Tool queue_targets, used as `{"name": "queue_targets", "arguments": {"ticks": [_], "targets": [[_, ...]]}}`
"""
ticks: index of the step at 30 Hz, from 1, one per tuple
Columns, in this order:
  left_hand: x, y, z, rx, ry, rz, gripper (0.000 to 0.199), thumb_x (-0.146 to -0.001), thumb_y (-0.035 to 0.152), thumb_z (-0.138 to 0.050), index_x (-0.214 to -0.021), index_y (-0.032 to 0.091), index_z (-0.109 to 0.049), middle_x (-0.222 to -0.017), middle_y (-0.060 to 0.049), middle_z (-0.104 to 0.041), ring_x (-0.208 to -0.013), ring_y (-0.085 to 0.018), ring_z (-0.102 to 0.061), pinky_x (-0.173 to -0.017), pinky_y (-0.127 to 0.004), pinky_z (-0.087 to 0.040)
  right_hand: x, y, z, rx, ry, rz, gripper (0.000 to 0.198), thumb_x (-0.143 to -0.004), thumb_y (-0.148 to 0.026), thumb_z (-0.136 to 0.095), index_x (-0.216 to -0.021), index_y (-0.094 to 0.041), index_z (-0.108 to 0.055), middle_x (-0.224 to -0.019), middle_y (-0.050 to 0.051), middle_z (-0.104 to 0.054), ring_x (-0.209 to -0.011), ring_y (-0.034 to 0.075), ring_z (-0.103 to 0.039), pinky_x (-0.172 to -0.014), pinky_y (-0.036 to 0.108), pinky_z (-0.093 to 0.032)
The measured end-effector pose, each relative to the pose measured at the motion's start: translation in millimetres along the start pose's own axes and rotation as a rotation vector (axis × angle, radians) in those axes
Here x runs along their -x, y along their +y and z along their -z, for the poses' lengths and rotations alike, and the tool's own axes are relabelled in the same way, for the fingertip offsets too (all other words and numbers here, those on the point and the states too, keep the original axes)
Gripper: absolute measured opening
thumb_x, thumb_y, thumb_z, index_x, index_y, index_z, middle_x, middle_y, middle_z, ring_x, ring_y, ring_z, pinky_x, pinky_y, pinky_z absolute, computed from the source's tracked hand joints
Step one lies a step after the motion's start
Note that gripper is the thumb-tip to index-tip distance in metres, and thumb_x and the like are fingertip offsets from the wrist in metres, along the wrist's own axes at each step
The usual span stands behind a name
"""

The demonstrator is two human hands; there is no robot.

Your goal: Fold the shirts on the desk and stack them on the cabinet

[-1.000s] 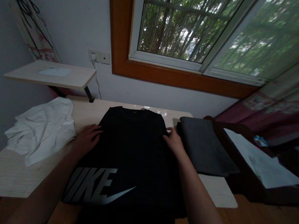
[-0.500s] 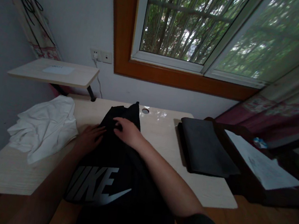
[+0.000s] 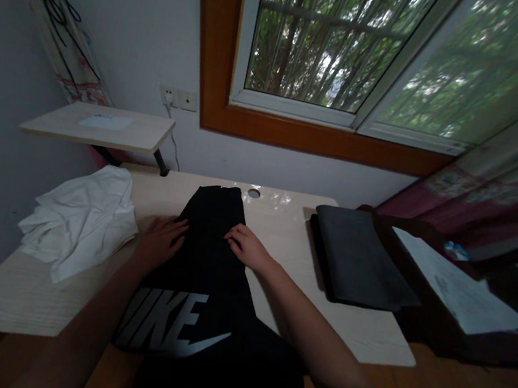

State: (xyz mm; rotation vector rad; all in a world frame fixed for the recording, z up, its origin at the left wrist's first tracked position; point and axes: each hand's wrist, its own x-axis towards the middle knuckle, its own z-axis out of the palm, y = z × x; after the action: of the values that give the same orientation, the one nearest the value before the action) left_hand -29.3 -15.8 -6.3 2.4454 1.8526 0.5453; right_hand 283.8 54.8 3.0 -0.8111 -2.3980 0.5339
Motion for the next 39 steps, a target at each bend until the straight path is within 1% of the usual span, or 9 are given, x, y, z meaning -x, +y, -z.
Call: {"name": "queue_targets", "arguments": {"ticks": [7,11,14,18,24,28,32,36,39], "targets": [[-12,31,-2,0.042,-0.098,-0.070,0.042,-0.101,0.043,-0.044,-0.138,0.032,-0.060,-0.152,-0.002,-0.054,-0.151,-0.031,-0.031,-0.122,-0.066,-0.015,39,-9,22,0.042,0.002,-0.063,0.018,-0.097,-0.017,-0.054,-0.104,-0.021,-0.070,-0.102,0.008,-0.064,-0.099,0.021,-0.062,-0.092,0.038,-0.053],[-19,61,0,0.064,-0.073,-0.094,0.040,-0.100,0.048,-0.046,-0.127,0.029,-0.068,-0.146,-0.004,-0.059,-0.151,-0.033,-0.030,-0.122,-0.067,-0.013,42,-8,39,0.047,-0.058,-0.154,0.019,-0.098,-0.017,-0.053,-0.107,-0.021,-0.069,-0.098,0.006,-0.066,-0.091,0.018,-0.065,-0.086,0.033,-0.054],[-20,80,-2,0.065,-0.007,-0.087,0.039,-0.094,0.050,-0.056,-0.119,0.023,-0.071,-0.136,-0.009,-0.066,-0.146,-0.036,-0.038,-0.122,-0.065,-0.016,26,-3,48,0.111,-0.046,-0.156,0.022,-0.096,-0.014,-0.054,-0.111,-0.020,-0.069,-0.102,0.007,-0.067,-0.096,0.020,-0.064,-0.090,0.034,-0.053],[-19,95,-8,0.047,0.058,-0.050,0.032,-0.087,0.038,-0.066,-0.112,0.019,-0.072,-0.121,-0.012,-0.069,-0.133,-0.035,-0.050,-0.121,-0.061,-0.023,-17,1,53,0.248,0.004,-0.057,0.038,-0.091,-0.008,-0.057,-0.126,-0.020,-0.066,-0.118,0.010,-0.065,-0.111,0.024,-0.057,-0.099,0.040,-0.050],[-20,105,-11,0.039,0.073,0.024,0.025,-0.086,0.025,-0.063,-0.108,0.018,-0.072,-0.107,-0.012,-0.069,-0.108,-0.031,-0.058,-0.107,-0.050,-0.042,-80,3,40,0.397,-0.188,0.139,0.054,-0.088,-0.002,-0.054,-0.132,-0.031,-0.065,-0.147,0.006,-0.053,-0.136,0.026,-0.043,-0.109,0.046,-0.041],[-17,107,-11,0.072,0.048,0.069,0.028,-0.086,0.025,-0.062,-0.113,0.020,-0.069,-0.104,-0.009,-0.069,-0.102,-0.029,-0.058,-0.098,-0.045,-0.046,-99,8,34,0.440,-0.318,0.229,0.038,-0.088,-0.005,-0.059,-0.116,-0.028,-0.073,-0.144,0.007,-0.056,-0.139,0.027,-0.043,-0.112,0.047,-0.038],[-10,106,-8,0.111,0.013,0.127,0.037,-0.082,0.026,-0.066,-0.118,0.018,-0.064,-0.100,-0.008,-0.067,-0.098,-0.027,-0.059,-0.093,-0.042,-0.046,-110,20,47,0.421,-0.324,0.242,0.024,-0.084,-0.011,-0.065,-0.104,-0.021,-0.074,-0.136,0.010,-0.062,-0.138,0.030,-0.044,-0.110,0.048,-0.040],[-4,106,-5,0.117,-0.027,0.166,0.021,-0.082,0.029,-0.066,-0.100,0.017,-0.065,-0.098,-0.009,-0.066,-0.096,-0.027,-0.058,-0.091,-0.042,-0.047,-117,37,70,0.277,-0.268,0.201,0.021,-0.079,-0.008,-0.066,-0.097,-0.018,-0.071,-0.124,0.011,-0.067,-0.127,0.027,-0.053,-0.107,0.042,-0.041],[-4,106,-3,0.167,-0.057,0.180,0.008,-0.083,0.028,-0.062,-0.085,0.021,-0.064,-0.090,-0.007,-0.066,-0.092,-0.026,-0.059,-0.088,-0.040,-0.048,-117,47,82,0.129,-0.255,0.041,0.021,-0.080,-0.010,-0.066,-0.100,-0.017,-0.070,-0.108,0.008,-0.072,-0.106,0.022,-0.063,-0.098,0.036,-0.046]]}}
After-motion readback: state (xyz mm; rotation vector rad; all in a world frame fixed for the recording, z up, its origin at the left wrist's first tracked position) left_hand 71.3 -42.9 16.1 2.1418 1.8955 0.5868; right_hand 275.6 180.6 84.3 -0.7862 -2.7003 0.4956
